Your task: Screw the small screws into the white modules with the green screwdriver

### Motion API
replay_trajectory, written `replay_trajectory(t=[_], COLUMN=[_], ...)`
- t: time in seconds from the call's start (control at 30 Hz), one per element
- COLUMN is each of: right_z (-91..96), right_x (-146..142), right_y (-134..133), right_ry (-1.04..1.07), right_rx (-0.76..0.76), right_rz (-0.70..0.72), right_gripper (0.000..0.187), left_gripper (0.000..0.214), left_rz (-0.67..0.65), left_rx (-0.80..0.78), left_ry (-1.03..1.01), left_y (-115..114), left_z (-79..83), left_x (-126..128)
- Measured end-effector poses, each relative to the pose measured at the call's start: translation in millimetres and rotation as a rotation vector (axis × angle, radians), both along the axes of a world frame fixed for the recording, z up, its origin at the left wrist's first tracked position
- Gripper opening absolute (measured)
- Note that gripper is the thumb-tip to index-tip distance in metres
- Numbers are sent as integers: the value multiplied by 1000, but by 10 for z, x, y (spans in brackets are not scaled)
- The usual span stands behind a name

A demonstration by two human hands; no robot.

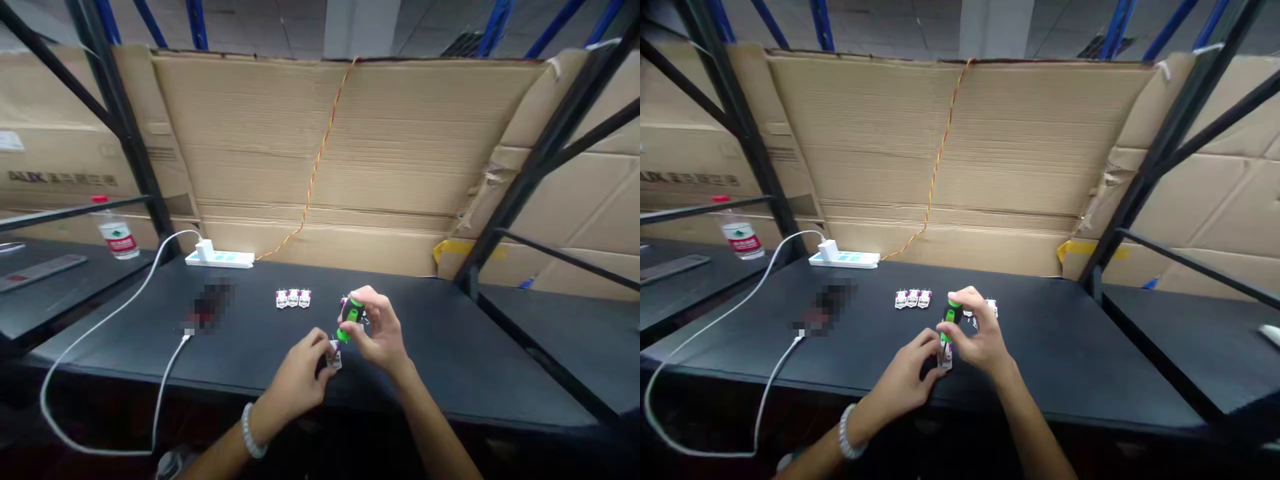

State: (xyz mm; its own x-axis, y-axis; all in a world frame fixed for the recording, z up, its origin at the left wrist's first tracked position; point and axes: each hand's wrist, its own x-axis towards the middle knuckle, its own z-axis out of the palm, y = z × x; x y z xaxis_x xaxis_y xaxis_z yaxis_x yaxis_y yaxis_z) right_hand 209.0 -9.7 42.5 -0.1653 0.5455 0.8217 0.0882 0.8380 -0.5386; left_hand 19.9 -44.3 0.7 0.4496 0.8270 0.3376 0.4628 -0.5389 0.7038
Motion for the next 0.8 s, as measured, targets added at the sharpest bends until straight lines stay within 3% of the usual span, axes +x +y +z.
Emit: replay_trajectory(t=[0.17,0.23,0.47,0.63,0.8], right_z=[59,72,89,83,89], right_x=[45,64,89,100,97], right_y=[-106,-123,-24,-93,-72], right_ry=[-20,-20,24,14,88], right_rx=[-173,-210,-8,-95,-103], right_rz=[275,323,27,188,141], right_gripper=[35,34,40,31,27], left_gripper=[23,29,26,24,23], left_rz=[-76,-143,-184,-191,-198], left_rx=[-27,-48,-74,-66,-63], left_ry=[4,-5,-50,-65,-71], left_y=[55,97,191,195,204], left_z=[38,55,29,11,-16], left_x=[-98,-156,-213,-202,-218])
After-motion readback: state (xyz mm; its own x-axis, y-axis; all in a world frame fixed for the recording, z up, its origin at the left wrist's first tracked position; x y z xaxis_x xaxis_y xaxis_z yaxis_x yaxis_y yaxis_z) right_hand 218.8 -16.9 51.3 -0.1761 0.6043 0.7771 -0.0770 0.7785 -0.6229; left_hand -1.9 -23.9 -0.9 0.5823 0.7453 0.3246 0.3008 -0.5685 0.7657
